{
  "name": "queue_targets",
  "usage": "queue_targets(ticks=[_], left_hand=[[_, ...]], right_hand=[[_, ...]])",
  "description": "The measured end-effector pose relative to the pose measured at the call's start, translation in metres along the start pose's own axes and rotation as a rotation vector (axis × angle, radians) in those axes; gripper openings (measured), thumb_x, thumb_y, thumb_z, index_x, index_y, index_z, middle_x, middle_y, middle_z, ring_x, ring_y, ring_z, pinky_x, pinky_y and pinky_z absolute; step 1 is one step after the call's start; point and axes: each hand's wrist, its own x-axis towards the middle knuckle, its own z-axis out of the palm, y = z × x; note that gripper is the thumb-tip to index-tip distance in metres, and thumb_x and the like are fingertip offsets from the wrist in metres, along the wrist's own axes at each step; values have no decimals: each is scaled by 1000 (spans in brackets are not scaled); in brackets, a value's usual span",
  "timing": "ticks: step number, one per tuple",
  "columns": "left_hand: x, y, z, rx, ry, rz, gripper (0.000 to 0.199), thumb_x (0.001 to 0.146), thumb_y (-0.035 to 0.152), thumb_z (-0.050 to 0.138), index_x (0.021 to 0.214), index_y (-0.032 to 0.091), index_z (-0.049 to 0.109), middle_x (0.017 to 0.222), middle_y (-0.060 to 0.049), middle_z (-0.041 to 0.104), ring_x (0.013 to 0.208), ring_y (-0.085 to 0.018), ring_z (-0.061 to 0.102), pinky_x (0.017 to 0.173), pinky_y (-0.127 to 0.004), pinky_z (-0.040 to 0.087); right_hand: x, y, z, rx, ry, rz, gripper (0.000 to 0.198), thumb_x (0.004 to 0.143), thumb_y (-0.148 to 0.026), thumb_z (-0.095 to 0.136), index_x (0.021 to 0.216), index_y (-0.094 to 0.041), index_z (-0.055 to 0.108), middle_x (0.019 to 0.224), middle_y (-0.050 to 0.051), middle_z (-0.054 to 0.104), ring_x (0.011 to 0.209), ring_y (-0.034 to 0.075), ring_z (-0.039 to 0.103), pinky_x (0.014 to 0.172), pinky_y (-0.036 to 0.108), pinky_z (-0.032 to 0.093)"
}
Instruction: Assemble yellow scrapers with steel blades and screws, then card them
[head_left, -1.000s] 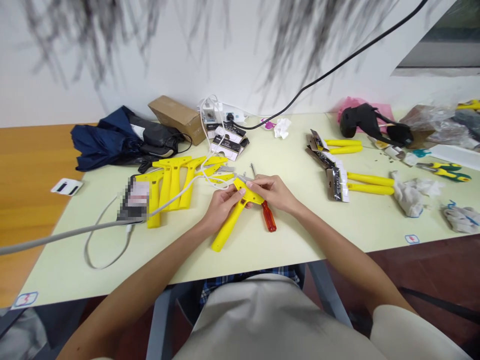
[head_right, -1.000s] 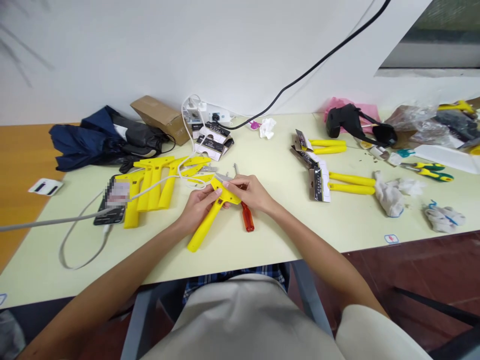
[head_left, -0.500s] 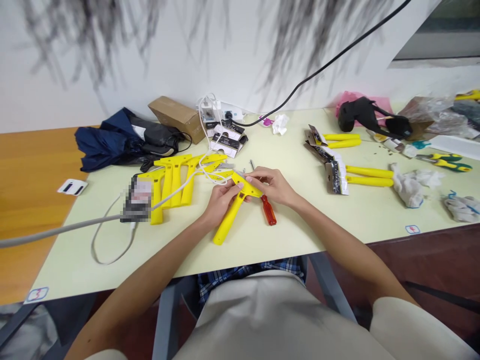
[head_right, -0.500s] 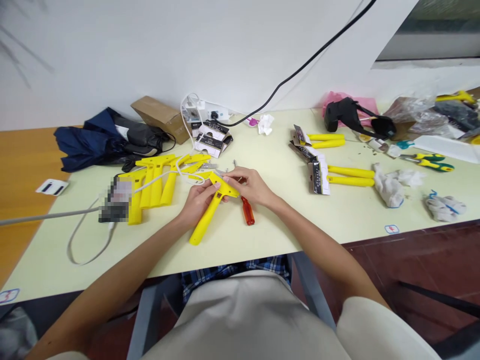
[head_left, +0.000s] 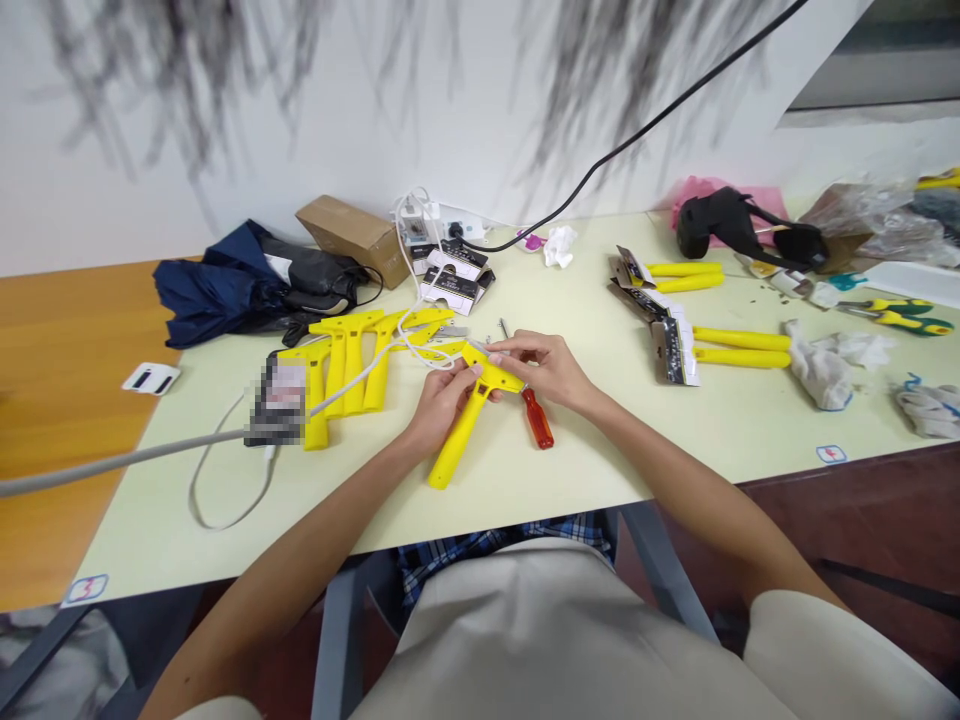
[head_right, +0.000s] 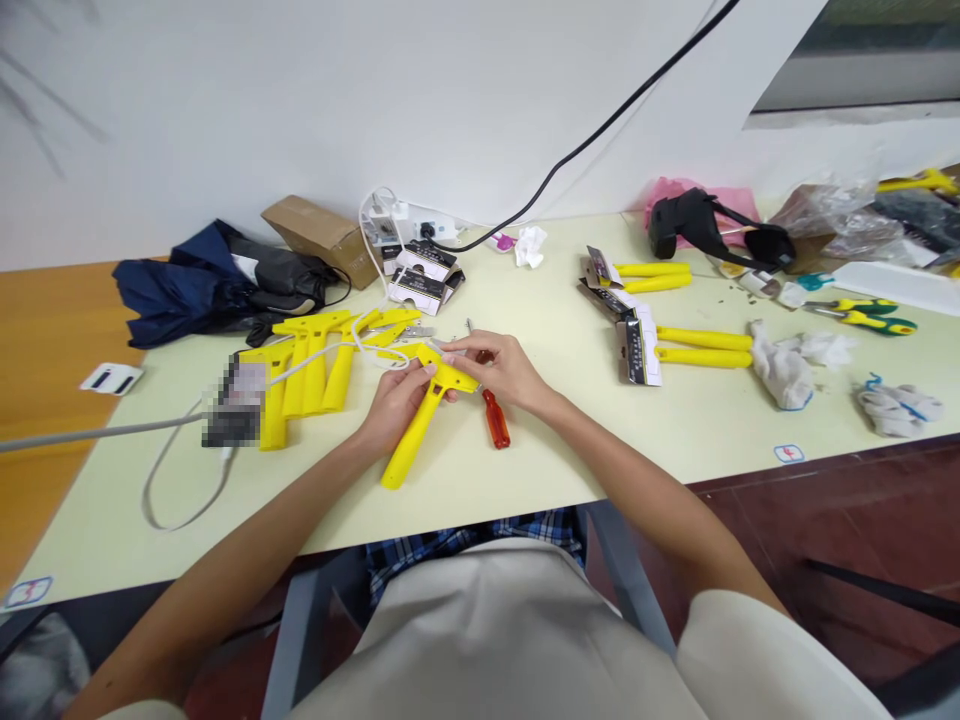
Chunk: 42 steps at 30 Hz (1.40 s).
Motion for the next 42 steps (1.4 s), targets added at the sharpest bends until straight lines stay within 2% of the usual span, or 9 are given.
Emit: queue_targets(ticks=[6, 10, 13, 18, 25, 33, 42], left_hand=[[-1, -3, -3, 15, -39, 12, 48, 87, 53, 93, 112, 16, 76, 105, -9, 84, 89, -26, 83, 83, -38, 66], [-2, -2, -3, 52, -62, 40, 52, 81, 50, 99, 116, 17, 77, 116, -10, 84, 82, -21, 81, 83, -36, 65], [-2, -1, -3, 56, -55, 46, 53, 79, 46, 100, 116, 17, 78, 118, -10, 84, 85, -22, 81, 84, -36, 65], [-2, -1, -4, 58, -59, 58, 46, 83, 40, 97, 118, 18, 78, 115, -9, 84, 90, -22, 82, 83, -33, 62], [-5, -2, -6, 76, -50, 78, 41, 86, 42, 93, 116, 19, 79, 112, -9, 84, 95, -26, 82, 78, -33, 59], [-5, 1, -4, 34, -67, 119, 36, 87, 44, 92, 109, 17, 80, 105, -8, 83, 91, -24, 80, 77, -32, 58], [-4, 0, -4, 15, -93, 122, 35, 88, 44, 92, 107, 17, 81, 102, -8, 82, 90, -23, 79, 80, -33, 59]], right_hand=[[0, 1, -1, -30, -3, -37, 34, 102, -53, 84, 123, -28, 92, 90, 4, 71, 78, 16, 62, 69, 31, 48], [0, 0, -1, -40, -1, -54, 32, 103, -53, 83, 123, -29, 91, 93, 4, 73, 81, 17, 64, 72, 33, 50], [-1, -2, 1, -26, 4, -42, 31, 104, -51, 82, 122, -29, 91, 97, 5, 76, 85, 18, 67, 73, 33, 51], [-1, -6, 4, 16, 26, -19, 28, 102, -48, 84, 117, -27, 92, 99, 7, 78, 86, 18, 68, 70, 31, 51], [-3, -13, 6, 49, 39, -93, 20, 104, -44, 83, 114, -30, 93, 96, 5, 76, 84, 17, 65, 71, 32, 50], [-3, -13, 7, 96, 28, -95, 23, 104, -50, 83, 114, -32, 93, 97, 5, 74, 85, 17, 65, 69, 30, 50], [-2, -9, 5, 103, 10, -102, 19, 104, -46, 83, 115, -33, 93, 95, 4, 72, 81, 15, 63, 65, 29, 47]])
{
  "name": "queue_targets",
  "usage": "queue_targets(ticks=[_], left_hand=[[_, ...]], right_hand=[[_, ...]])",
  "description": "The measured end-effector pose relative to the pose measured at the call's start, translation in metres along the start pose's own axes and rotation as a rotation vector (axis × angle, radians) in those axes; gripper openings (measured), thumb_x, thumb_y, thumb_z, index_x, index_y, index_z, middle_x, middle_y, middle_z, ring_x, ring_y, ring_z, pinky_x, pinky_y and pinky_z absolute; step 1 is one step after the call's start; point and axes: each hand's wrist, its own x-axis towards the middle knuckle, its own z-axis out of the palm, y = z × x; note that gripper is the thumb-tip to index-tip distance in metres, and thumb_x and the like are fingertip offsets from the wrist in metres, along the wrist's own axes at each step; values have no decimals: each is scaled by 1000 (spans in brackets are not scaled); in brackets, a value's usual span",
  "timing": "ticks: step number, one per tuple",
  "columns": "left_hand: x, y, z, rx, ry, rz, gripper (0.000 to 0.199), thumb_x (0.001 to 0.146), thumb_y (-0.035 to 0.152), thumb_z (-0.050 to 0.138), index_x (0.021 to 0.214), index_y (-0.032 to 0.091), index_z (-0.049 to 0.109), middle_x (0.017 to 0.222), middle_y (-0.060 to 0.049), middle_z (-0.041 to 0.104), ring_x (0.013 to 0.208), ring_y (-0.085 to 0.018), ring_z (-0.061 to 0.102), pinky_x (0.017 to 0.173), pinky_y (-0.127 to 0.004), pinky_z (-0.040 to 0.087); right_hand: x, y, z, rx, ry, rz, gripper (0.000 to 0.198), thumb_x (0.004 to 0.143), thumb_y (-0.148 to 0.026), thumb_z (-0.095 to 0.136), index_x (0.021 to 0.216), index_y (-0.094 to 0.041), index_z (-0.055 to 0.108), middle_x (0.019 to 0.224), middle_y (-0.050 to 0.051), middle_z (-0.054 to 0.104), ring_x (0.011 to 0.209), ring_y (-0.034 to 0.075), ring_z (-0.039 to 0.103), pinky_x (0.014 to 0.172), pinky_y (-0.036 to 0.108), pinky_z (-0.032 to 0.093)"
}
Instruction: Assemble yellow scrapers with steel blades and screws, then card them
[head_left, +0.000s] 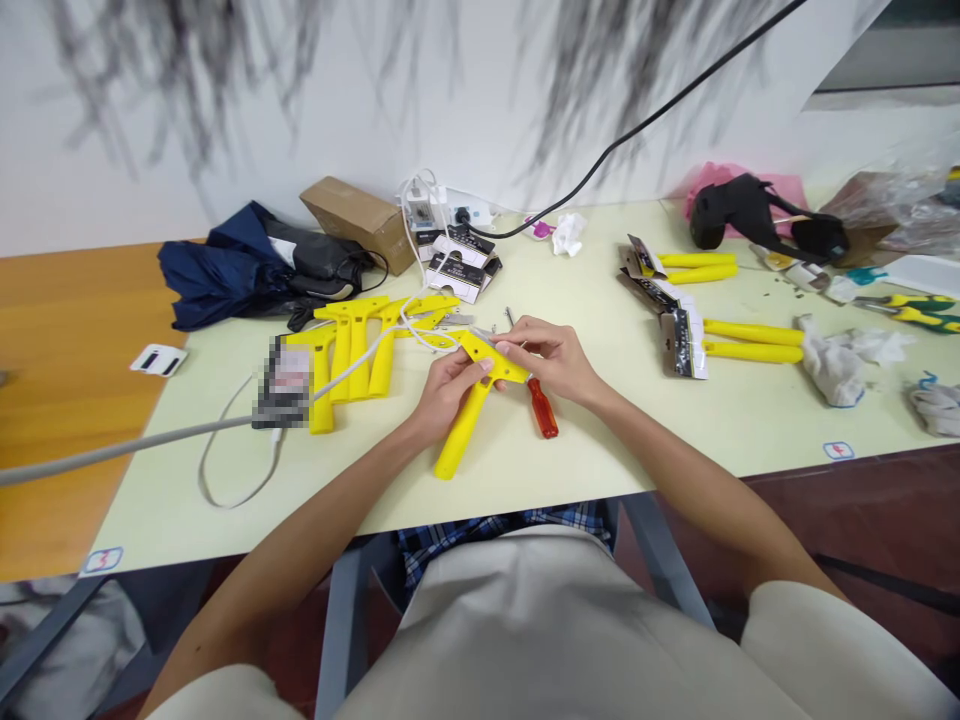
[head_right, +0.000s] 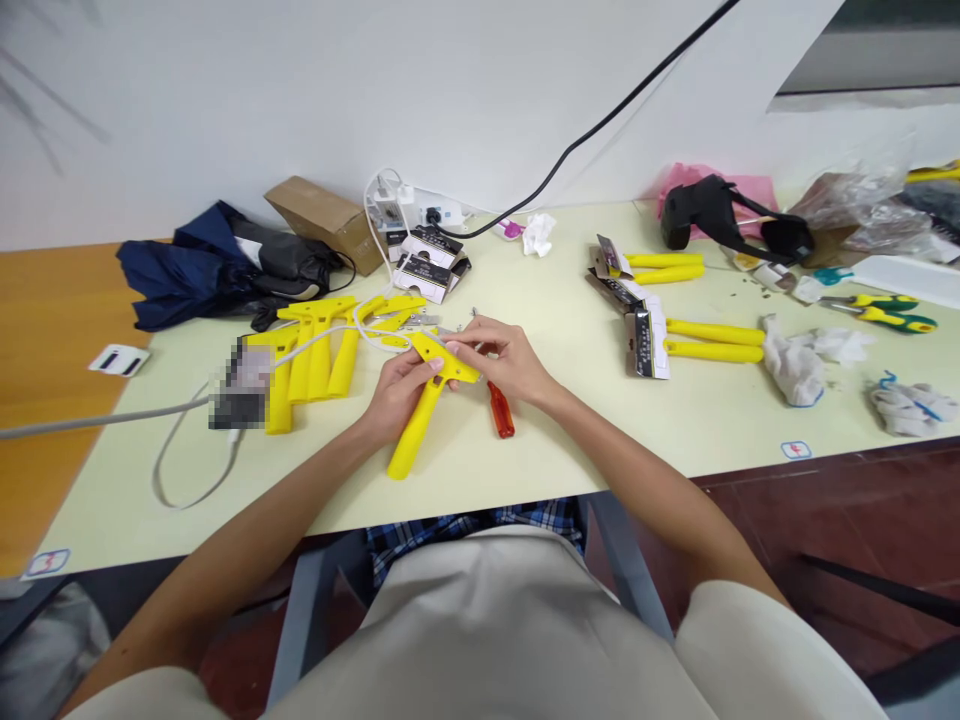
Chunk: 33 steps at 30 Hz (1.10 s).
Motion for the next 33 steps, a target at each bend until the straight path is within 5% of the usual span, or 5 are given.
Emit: queue_targets(ticks=[17, 24, 27, 33], left_hand=[[6, -7, -4, -68, -43, -29, 37, 89, 42, 92, 114, 16, 81, 107, -7, 81, 82, -18, 75, 83, -32, 58], [15, 1, -5, -164, 30, -8, 36, 83, 39, 96, 104, 17, 77, 105, -7, 81, 84, -19, 77, 83, -34, 62], [24, 11, -15, -223, 157, 53, 36, 79, 34, 98, 98, 19, 71, 98, -2, 78, 79, -17, 76, 84, -33, 64], [39, 26, -37, -293, 322, 89, 42, 77, 27, 99, 87, 21, 59, 97, 1, 76, 84, -16, 79, 95, -35, 66]], right_hand=[[0, 3, 1, -58, 16, 61, 27, 101, -53, 85, 112, -31, 93, 99, 6, 75, 81, 17, 63, 66, 31, 47], [29, 5, -18, -213, -58, 75, 52, 105, -70, 72, 112, -21, 89, 108, 9, 81, 89, 21, 70, 76, 33, 54], [70, 8, -42, -400, -184, 62, 45, 105, -60, 73, 116, -18, 85, 112, 10, 83, 94, 24, 74, 87, 35, 56], [147, 11, -50, -823, -734, 230, 13, 85, -19, 87, 97, -16, 83, 102, 10, 84, 91, 26, 75, 80, 33, 53]])
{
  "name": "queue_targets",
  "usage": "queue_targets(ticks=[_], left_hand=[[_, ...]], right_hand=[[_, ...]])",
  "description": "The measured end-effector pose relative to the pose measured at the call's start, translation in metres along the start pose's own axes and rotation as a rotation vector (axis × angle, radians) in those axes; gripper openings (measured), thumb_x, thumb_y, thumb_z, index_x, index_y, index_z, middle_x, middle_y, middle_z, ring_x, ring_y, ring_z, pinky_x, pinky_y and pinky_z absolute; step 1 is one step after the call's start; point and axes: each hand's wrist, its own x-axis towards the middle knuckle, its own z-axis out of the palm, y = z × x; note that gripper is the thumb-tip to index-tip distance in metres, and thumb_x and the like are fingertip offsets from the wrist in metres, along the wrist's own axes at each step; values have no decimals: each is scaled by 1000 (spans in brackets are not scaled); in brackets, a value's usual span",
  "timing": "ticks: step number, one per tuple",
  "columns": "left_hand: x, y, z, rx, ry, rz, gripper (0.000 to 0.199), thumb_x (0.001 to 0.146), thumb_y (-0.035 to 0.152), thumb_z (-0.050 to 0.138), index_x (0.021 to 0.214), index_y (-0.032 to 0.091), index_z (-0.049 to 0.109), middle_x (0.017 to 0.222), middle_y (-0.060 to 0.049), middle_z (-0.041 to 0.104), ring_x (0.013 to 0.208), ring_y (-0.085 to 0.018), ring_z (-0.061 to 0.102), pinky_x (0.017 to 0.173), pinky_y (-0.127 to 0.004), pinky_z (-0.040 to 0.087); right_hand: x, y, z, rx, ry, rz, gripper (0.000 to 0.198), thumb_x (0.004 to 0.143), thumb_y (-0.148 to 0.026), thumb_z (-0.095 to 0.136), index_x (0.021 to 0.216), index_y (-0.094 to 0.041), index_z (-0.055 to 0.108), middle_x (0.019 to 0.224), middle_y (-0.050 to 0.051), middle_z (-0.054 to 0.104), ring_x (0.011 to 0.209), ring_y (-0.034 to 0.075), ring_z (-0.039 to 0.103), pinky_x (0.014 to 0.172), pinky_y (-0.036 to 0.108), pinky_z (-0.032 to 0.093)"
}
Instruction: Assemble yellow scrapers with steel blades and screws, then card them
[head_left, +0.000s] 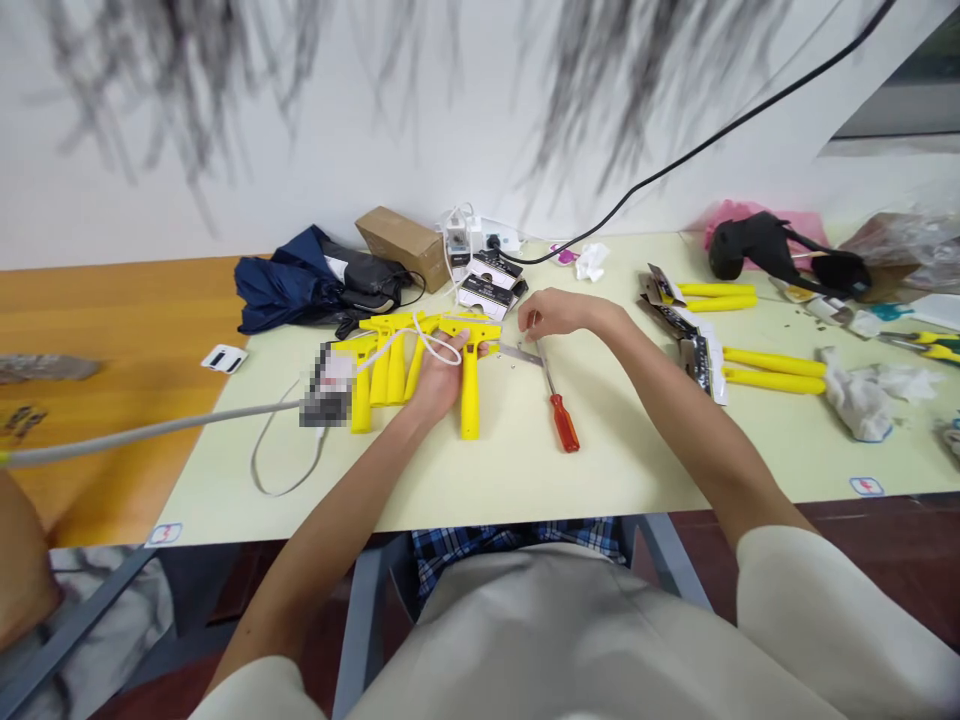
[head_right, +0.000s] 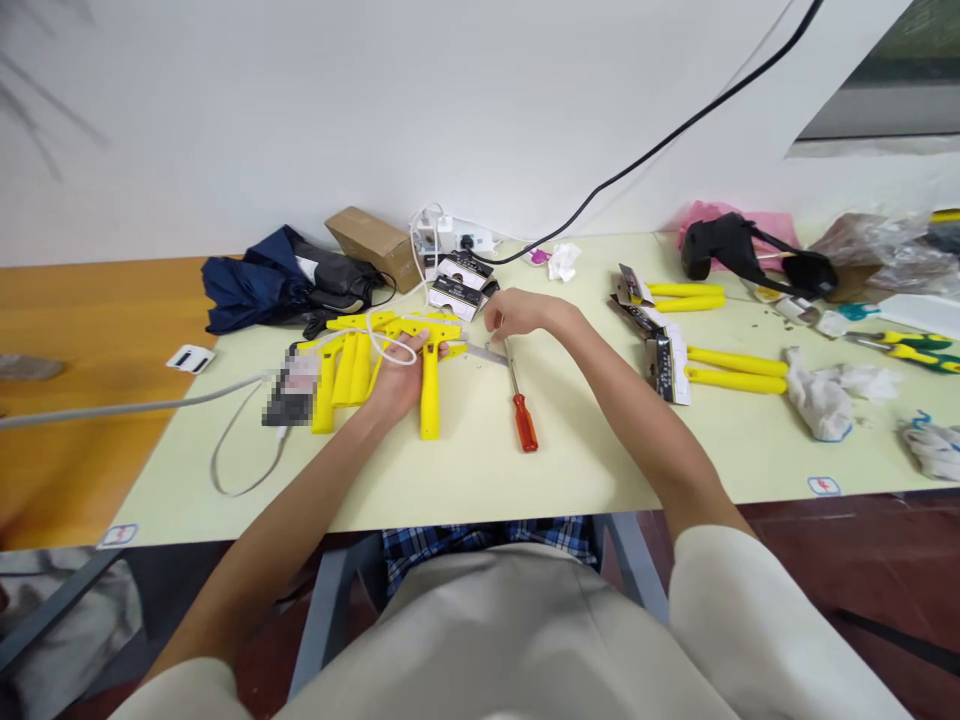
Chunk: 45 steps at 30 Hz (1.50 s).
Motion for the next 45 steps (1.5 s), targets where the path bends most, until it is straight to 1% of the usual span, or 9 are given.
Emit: queue_targets(ticks=[4, 9, 14, 23, 26, 30, 37, 41, 45], left_hand=[[4, 1, -6, 29, -16, -10, 41, 77, 33, 101, 92, 20, 66, 99, -1, 79, 91, -20, 82, 95, -38, 67], [0, -5, -7, 91, -39, -91, 40, 81, 38, 100, 97, 19, 70, 105, -5, 81, 89, -19, 81, 97, -39, 66], [-6, -11, -6, 101, -66, -195, 41, 84, 40, 100, 104, 16, 73, 110, -10, 81, 100, -24, 83, 99, -41, 67], [-13, -16, -11, 77, -93, -311, 31, 84, 34, 99, 92, 17, 75, 95, -6, 81, 100, -28, 85, 96, -41, 68], [-12, -19, -11, 99, -132, -306, 30, 85, 36, 98, 94, 15, 79, 98, -11, 84, 102, -30, 85, 98, -43, 68], [-11, -19, -6, 81, -139, -283, 37, 81, 37, 101, 100, 14, 79, 109, -13, 84, 99, -29, 85, 100, -45, 69], [-14, -22, 0, 139, -226, -194, 45, 81, 40, 101, 109, 14, 78, 108, -11, 83, 93, -25, 84, 94, -43, 70], [-16, -30, -2, 224, -214, -121, 46, 79, 43, 101, 108, 15, 78, 105, -10, 83, 87, -23, 84, 83, -36, 69], [-17, -34, -2, 249, -203, -78, 49, 79, 46, 100, 109, 14, 79, 103, -10, 83, 87, -23, 84, 82, -36, 69]], right_hand=[[23, -7, 1, 9, -115, -62, 14, 78, -11, 87, 90, -18, 83, 93, 5, 83, 82, 22, 72, 73, 30, 50], [27, -2, 12, 81, -212, -136, 14, 79, -6, 80, 87, -18, 82, 87, 3, 82, 77, 19, 70, 70, 28, 49], [26, 7, 15, 122, -161, -233, 10, 84, -7, 74, 83, -18, 76, 81, 1, 75, 73, 16, 61, 69, 28, 44], [20, -4, 10, -8, -66, -89, 17, 94, -2, 67, 95, -17, 73, 92, 6, 75, 78, 19, 61, 72, 30, 43], [6, -17, -5, 23, 33, -144, 13, 97, -6, 68, 98, -19, 71, 91, 5, 76, 76, 19, 61, 70, 31, 41], [-12, -43, -18, 20, 149, -314, 12, 102, -13, 68, 98, -19, 76, 92, 4, 78, 80, 19, 65, 76, 32, 44], [-21, -78, 2, 1, 166, -413, 25, 97, -5, 64, 107, -17, 84, 109, 8, 84, 92, 22, 72, 86, 33, 50], [-25, -90, 10, -40, 172, -402, 24, 98, -4, 64, 107, -16, 83, 108, 10, 83, 92, 23, 71, 88, 34, 50], [-32, -96, 10, -35, 183, -440, 25, 98, -4, 63, 106, -17, 84, 103, 9, 80, 90, 22, 70, 89, 35, 50]])
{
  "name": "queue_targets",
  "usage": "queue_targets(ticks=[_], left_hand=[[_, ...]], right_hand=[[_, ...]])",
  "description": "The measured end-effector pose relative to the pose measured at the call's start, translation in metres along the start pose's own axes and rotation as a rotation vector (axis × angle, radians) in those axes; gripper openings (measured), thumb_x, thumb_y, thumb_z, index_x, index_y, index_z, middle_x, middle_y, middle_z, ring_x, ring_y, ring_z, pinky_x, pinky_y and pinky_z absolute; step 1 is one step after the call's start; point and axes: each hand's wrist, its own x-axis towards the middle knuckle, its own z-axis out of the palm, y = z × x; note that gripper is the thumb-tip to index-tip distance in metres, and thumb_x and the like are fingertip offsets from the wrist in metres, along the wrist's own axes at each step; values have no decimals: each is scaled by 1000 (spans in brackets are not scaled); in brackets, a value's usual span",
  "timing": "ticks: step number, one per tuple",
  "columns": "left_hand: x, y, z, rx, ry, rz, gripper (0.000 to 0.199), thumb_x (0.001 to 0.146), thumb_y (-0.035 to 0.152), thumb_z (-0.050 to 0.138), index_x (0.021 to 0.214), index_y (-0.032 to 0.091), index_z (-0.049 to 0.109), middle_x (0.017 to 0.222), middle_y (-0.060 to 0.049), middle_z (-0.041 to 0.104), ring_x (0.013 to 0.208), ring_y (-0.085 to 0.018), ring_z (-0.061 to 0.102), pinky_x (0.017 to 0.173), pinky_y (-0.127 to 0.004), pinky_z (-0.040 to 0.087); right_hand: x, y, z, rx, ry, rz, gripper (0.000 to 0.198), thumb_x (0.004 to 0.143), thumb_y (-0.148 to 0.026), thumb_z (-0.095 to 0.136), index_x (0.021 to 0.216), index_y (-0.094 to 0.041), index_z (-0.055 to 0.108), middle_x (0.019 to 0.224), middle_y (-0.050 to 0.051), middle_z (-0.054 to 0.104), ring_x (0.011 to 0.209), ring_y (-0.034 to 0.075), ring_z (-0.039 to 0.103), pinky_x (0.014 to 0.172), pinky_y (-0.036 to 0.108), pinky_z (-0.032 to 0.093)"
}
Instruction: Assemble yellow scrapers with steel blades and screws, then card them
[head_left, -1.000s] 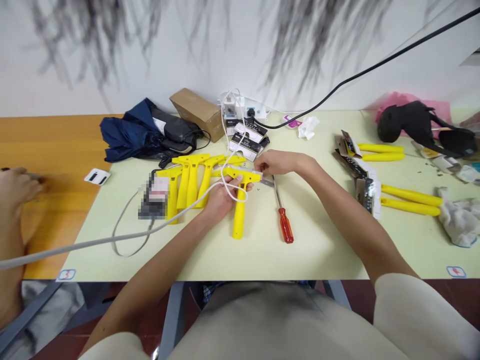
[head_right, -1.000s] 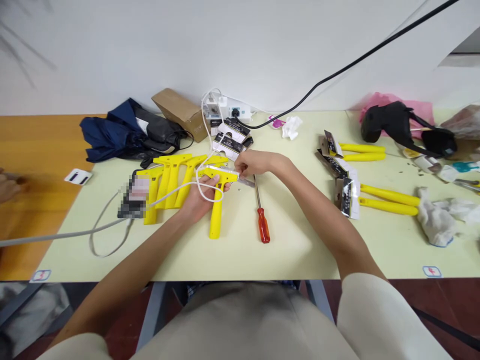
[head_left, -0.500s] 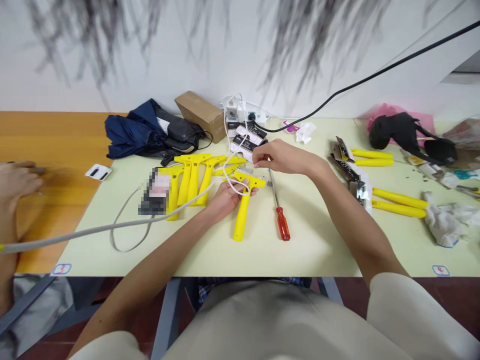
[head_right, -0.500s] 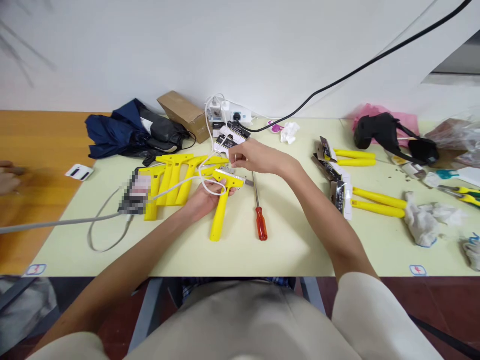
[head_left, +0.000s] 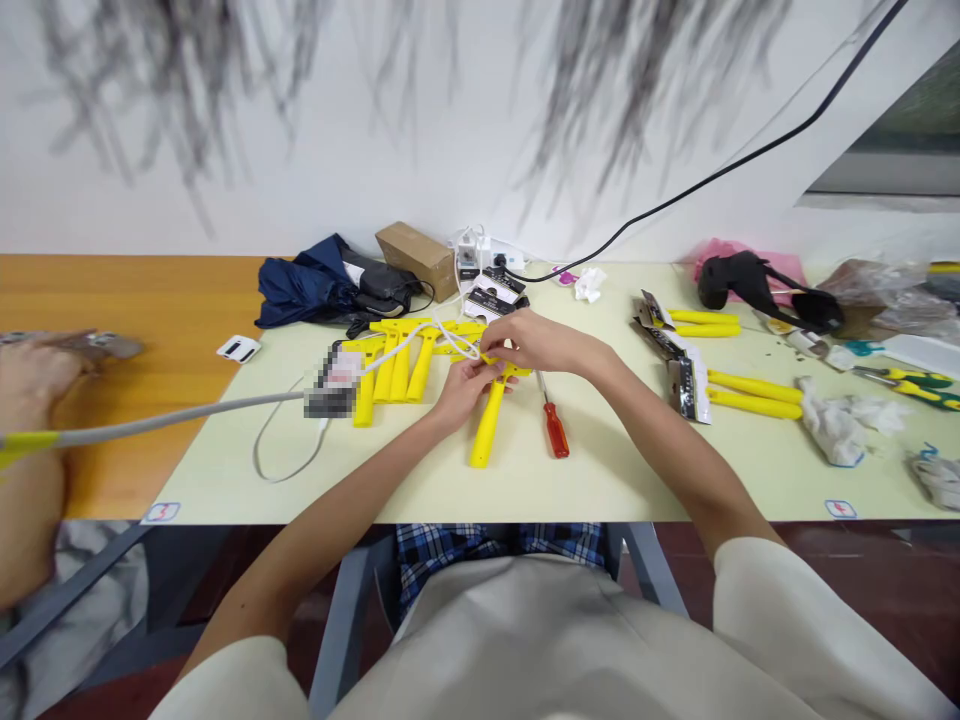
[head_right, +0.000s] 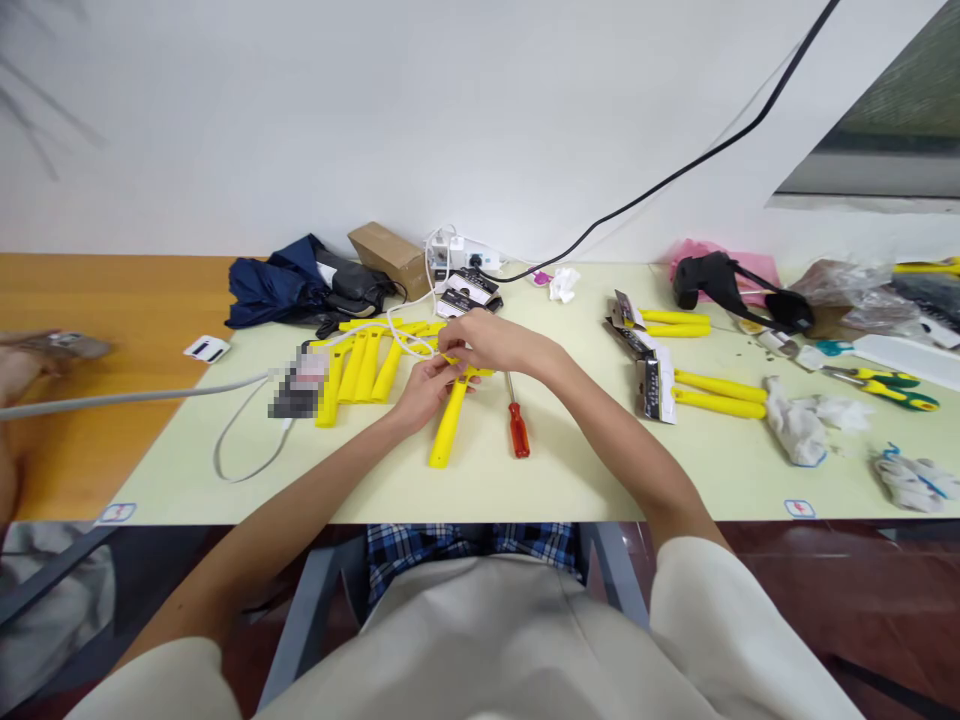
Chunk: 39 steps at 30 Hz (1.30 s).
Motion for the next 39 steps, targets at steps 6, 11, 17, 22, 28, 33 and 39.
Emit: queue_targets(ticks=[6, 11, 17, 22, 28, 33, 39], left_hand=[[1, -2, -1, 24, 12, 8, 51, 78, 48, 101, 107, 13, 77, 105, -12, 83, 88, -25, 84, 78, -35, 68], [0, -4, -2, 28, 6, 14, 52, 77, 50, 102, 103, 13, 77, 103, -10, 83, 86, -25, 83, 78, -37, 68], [-2, -3, 0, 6, 0, 14, 49, 78, 46, 101, 106, 14, 78, 99, -9, 82, 85, -24, 83, 76, -36, 68], [-2, -2, 1, 6, -7, 15, 47, 78, 47, 101, 101, 14, 75, 98, -9, 82, 87, -26, 84, 77, -37, 68], [-2, 0, 1, 0, 2, 3, 48, 76, 46, 102, 101, 14, 77, 97, -8, 81, 85, -25, 83, 77, -37, 69], [-4, 3, 3, 28, -27, -2, 51, 77, 50, 101, 105, 14, 77, 101, -10, 83, 82, -23, 82, 77, -36, 68], [-5, 4, 5, 42, -16, 1, 52, 75, 51, 101, 102, 15, 75, 97, -8, 81, 82, -23, 83, 76, -35, 68]], right_hand=[[-2, 11, 1, 17, 8, 2, 24, 94, -4, 67, 101, -18, 86, 113, 11, 72, 92, 23, 68, 93, 37, 53], [-1, 29, 6, 199, 41, 21, 11, 94, -14, 77, 97, -19, 86, 110, 9, 74, 93, 22, 70, 88, 35, 56], [-3, 39, 6, 362, 72, 59, 10, 94, -30, 85, 97, -21, 87, 115, 9, 75, 102, 23, 71, 87, 33, 57], [-3, 34, 3, 276, 34, 45, 11, 96, -27, 80, 100, -22, 89, 123, 11, 73, 110, 26, 70, 92, 36, 56], [-3, 28, 4, 135, 53, 57, 10, 94, -18, 77, 95, -19, 87, 120, 11, 71, 106, 26, 68, 98, 39, 53], [-5, 14, 2, -12, -7, 93, 13, 97, -12, 71, 98, -18, 82, 125, 12, 69, 108, 28, 68, 98, 41, 51], [-4, -11, 2, -206, -68, 143, 15, 101, -8, 63, 101, -15, 77, 122, 13, 68, 101, 26, 66, 81, 35, 43]])
